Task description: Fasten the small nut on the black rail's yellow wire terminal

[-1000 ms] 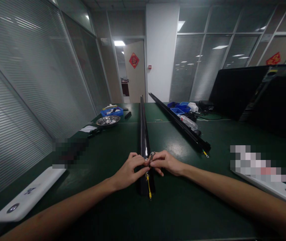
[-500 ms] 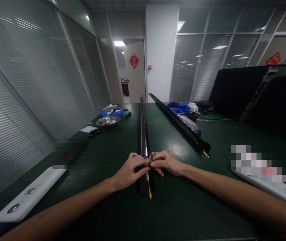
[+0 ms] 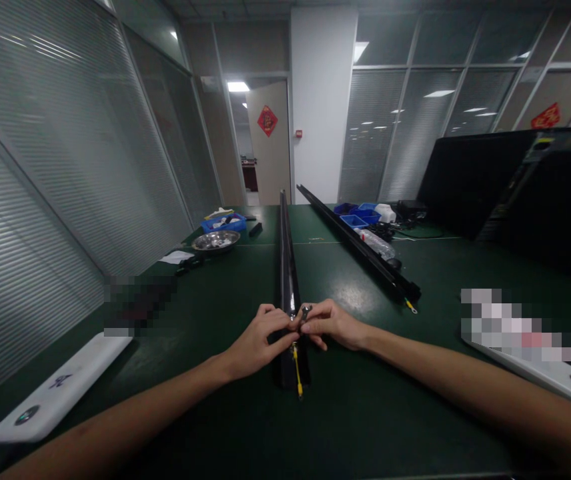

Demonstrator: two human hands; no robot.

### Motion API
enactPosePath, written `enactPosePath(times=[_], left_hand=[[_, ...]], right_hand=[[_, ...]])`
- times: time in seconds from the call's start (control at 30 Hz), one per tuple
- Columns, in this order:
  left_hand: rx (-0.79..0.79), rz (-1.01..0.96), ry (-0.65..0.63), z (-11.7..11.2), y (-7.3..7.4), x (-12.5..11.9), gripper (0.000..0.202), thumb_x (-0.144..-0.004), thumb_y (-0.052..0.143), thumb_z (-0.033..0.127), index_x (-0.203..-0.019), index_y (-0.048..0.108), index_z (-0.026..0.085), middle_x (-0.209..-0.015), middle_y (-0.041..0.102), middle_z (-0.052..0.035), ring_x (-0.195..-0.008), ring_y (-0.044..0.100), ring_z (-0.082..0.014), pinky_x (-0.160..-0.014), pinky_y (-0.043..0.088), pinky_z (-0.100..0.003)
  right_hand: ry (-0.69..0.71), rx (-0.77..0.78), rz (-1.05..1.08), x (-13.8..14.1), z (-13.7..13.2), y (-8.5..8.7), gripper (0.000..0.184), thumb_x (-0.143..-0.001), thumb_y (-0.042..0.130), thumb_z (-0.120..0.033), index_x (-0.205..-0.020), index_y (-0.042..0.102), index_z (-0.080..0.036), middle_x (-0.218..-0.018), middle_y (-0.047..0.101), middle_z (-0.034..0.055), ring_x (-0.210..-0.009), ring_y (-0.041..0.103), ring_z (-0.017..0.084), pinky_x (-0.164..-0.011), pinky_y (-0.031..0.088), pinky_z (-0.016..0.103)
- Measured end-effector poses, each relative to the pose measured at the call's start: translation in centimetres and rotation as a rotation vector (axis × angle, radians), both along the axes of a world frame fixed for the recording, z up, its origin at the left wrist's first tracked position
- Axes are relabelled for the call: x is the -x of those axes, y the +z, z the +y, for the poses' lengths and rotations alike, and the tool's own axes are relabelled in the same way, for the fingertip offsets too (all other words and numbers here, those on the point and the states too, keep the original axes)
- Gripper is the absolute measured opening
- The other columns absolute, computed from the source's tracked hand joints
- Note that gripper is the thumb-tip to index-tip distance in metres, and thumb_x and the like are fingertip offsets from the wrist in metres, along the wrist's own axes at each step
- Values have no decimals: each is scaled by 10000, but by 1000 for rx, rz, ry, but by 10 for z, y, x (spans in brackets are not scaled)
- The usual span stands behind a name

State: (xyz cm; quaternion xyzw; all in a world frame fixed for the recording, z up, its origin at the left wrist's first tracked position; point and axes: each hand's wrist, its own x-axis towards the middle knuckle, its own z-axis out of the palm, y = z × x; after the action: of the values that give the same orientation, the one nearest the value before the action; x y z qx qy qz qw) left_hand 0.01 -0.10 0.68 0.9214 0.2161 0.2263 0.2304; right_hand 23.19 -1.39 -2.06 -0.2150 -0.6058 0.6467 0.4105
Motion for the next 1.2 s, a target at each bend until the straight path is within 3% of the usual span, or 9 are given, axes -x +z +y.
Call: enactPosePath(times=[0.23,0.43,0.63,1.0,1.2], left_hand=[[14,12,4,0,0,0,131,-1043,546,294,-1019,639,205,-1026,706,-15,-1006,610,-191,-993,327,-372],[8,8,9,0,1,0,141,-1043,548,305,-1015,639,201,-1023,707,-19,-1006,612,-195,-1003,327,-382],[26,16,7,0,1,0,157,-1054,523,302,-1018,640,204,-1040,711,-16,-1013,616,-190,-1007,332,-372],[1,-3,0,0,0,0,130,-1048,534,264,-1004,638,199,-1017,700,-11,-1002,610,-182,-996,317,-366],[2,9,7,0,0,-1,127,-1037,556,288,-982,626,198,-1006,704,-13,-992,612,-190,-983,326,-369]], right_hand=[[8,1,-20,0,0,-2,270,-857,811,-318,-1036,796,-116,-723,601,-20,-481,526,51,-426,481,166],[14,-9,-17,0,-1,-1,264,-866,801,-309,-1054,792,-124,-777,609,-7,-508,536,55,-436,485,170],[11,5,-40,0,-1,0,272,-869,798,-335,-1018,785,-107,-678,578,-32,-481,521,56,-431,481,165],[1,-18,-31,0,0,-2,293,-858,810,-324,-1083,791,-137,-866,614,8,-516,541,46,-435,486,173],[19,-20,-37,0,0,-2,262,-878,791,-311,-1072,793,-134,-762,611,-11,-506,536,53,-440,494,163]])
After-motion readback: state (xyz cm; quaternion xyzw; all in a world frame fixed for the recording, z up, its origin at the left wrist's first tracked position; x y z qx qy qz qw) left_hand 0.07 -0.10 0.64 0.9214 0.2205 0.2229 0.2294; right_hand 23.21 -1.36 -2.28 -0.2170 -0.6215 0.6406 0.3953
